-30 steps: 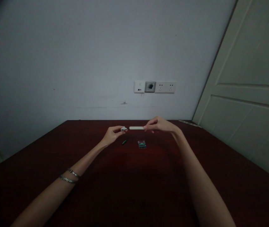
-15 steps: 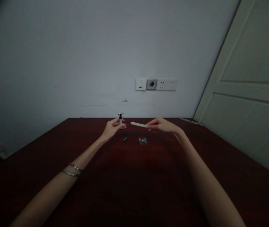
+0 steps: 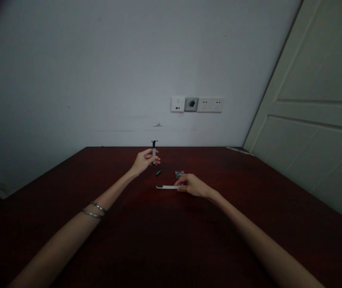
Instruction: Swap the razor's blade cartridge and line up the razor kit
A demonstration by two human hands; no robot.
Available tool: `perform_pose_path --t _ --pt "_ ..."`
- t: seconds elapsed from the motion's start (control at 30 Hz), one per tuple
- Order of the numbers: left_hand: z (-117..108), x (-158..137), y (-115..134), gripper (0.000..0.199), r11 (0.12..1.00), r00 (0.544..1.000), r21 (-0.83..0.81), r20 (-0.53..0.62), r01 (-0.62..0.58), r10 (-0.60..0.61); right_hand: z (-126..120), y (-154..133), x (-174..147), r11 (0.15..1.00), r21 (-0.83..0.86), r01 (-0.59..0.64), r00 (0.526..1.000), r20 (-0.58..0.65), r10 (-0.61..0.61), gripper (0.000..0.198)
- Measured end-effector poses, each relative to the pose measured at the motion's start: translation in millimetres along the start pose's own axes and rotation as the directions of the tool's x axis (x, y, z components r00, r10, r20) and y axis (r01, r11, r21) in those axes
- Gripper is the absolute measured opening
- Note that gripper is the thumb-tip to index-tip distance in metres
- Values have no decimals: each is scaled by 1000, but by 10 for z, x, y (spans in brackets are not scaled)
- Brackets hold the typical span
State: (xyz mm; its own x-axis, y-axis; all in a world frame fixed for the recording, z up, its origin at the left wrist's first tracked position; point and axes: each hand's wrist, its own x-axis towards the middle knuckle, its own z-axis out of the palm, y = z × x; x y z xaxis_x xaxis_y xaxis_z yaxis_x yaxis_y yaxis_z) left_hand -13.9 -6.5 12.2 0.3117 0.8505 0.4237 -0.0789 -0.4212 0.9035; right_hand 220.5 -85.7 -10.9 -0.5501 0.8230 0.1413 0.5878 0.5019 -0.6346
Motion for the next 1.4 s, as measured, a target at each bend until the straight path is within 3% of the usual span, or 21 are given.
perform_pose_path --t 0.2,0.73,0.87,0.97,1.17,1.4 --pt "21 -1 -79 28 998 997 -5 45 55 -54 171 81 -31 1000 25 -12 1000 22 11 20" --pt "50 -28 -125 29 992 990 -53 92 115 -110 256 59 -60 998 60 1 1000 -29 1 23" --pt "75 -51 -98 27 991 988 -41 86 129 -125 210 39 -48 998 55 29 999 -17 -28 26" --pt "101 -70 -81 27 987 985 -33 86 156 -153 58 72 24 997 48 62 995 -78 -58 25" --pt "170 -103 -114 18 972 964 4 132 234 -232 -250 289 289 997 -79 -5 967 -252 -15 19" --pt "244 -129 -159 20 964 948 -2 178 267 -263 -168 466 431 956 -292 -26 984 -176 -27 20"
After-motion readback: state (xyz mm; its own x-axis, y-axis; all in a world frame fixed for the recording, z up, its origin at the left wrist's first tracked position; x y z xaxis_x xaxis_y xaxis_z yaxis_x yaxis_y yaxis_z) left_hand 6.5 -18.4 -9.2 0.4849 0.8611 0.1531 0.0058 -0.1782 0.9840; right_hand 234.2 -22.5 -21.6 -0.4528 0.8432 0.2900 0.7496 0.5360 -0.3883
